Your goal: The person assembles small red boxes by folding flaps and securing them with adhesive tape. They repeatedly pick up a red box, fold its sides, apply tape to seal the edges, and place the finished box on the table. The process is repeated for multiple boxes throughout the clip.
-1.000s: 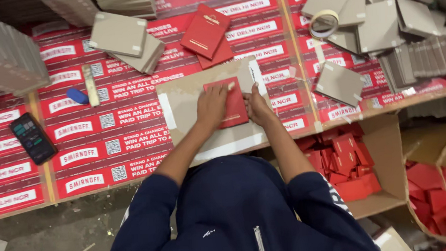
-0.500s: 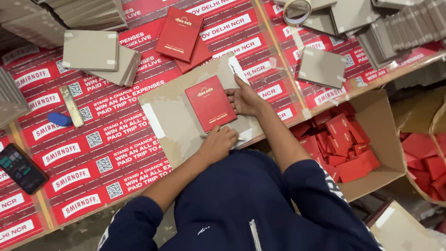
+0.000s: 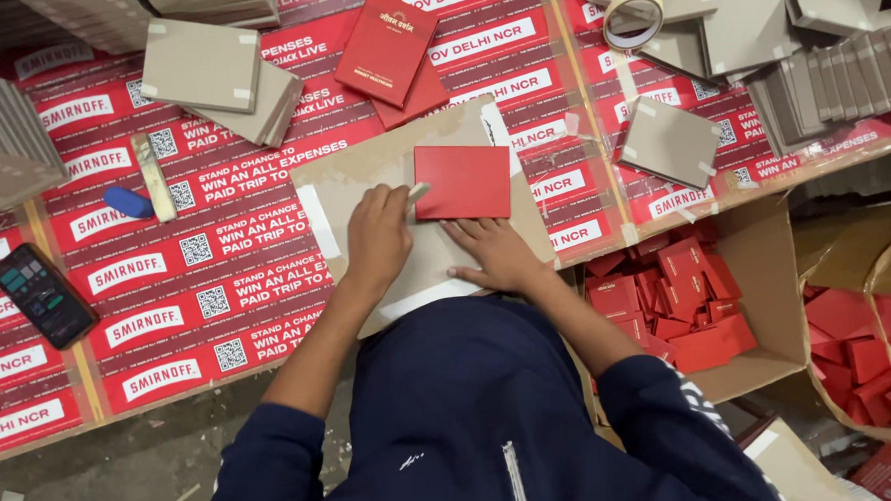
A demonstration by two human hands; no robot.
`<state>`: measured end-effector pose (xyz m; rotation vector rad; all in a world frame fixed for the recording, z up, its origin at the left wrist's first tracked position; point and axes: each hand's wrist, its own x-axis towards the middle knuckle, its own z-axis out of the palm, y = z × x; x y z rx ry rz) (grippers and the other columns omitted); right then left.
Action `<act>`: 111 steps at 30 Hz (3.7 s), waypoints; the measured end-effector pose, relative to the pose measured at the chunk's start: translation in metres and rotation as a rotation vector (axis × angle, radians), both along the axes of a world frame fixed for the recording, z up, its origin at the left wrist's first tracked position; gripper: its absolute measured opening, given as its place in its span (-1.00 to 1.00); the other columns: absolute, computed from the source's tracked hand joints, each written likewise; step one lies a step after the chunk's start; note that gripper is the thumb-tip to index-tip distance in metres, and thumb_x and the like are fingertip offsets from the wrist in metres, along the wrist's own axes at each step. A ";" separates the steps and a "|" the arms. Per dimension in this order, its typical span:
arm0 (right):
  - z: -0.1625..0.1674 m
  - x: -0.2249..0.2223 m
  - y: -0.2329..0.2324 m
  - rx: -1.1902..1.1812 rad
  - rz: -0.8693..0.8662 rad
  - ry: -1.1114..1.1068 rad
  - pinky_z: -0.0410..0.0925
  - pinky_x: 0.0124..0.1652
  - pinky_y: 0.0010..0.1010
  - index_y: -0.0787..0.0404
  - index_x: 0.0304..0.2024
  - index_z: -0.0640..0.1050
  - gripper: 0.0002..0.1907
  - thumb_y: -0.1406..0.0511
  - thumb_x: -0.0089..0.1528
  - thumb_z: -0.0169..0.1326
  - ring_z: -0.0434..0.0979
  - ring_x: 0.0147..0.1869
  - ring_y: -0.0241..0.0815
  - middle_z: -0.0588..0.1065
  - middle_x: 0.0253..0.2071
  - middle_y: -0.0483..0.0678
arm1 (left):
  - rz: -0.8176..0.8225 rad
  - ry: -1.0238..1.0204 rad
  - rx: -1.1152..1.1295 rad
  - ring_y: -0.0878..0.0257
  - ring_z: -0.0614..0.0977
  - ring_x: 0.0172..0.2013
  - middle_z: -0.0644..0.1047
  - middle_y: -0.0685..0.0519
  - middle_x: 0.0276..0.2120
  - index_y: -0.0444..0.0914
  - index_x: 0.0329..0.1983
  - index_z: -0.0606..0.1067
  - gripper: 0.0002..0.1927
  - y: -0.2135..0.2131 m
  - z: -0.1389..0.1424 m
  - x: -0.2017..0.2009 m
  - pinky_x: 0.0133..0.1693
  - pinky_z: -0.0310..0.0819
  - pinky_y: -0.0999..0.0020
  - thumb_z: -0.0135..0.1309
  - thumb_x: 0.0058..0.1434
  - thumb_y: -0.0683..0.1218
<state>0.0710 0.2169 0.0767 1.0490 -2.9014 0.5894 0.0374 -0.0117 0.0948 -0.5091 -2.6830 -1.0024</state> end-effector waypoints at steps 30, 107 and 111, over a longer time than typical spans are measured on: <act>-0.063 0.004 0.003 -0.029 -0.139 0.047 0.12 0.33 0.00 0.36 0.22 0.45 -0.24 -0.12 0.25 0.05 0.30 0.40 0.15 0.41 0.27 0.20 | 0.051 0.004 -0.204 -0.15 0.58 -0.32 0.49 -0.23 -0.24 -0.34 0.21 0.47 -0.56 0.024 -0.082 -0.008 -0.30 0.47 -0.05 0.01 0.25 -0.17; -0.053 0.006 -0.008 -0.672 -0.726 0.004 0.49 0.02 -0.36 0.29 0.11 0.58 -0.60 0.31 0.23 0.28 0.65 0.03 -0.06 0.63 -0.02 0.08 | 0.126 -0.090 0.260 -0.14 0.55 -0.30 0.50 -0.22 -0.27 -0.40 -0.02 0.44 -0.83 -0.018 0.037 -0.063 -0.22 0.42 -0.02 0.00 0.39 -0.21; -0.053 -0.014 0.014 -1.168 -0.846 -0.641 0.51 -0.09 -0.51 0.42 0.15 0.54 -0.64 0.43 0.30 0.13 0.64 -0.08 -0.29 0.65 -0.09 0.03 | 0.000 0.017 0.206 -0.17 0.52 -0.12 0.49 -0.23 -0.18 -0.37 0.02 0.47 -0.78 -0.010 0.052 -0.056 -0.10 0.40 0.00 -0.01 0.32 -0.29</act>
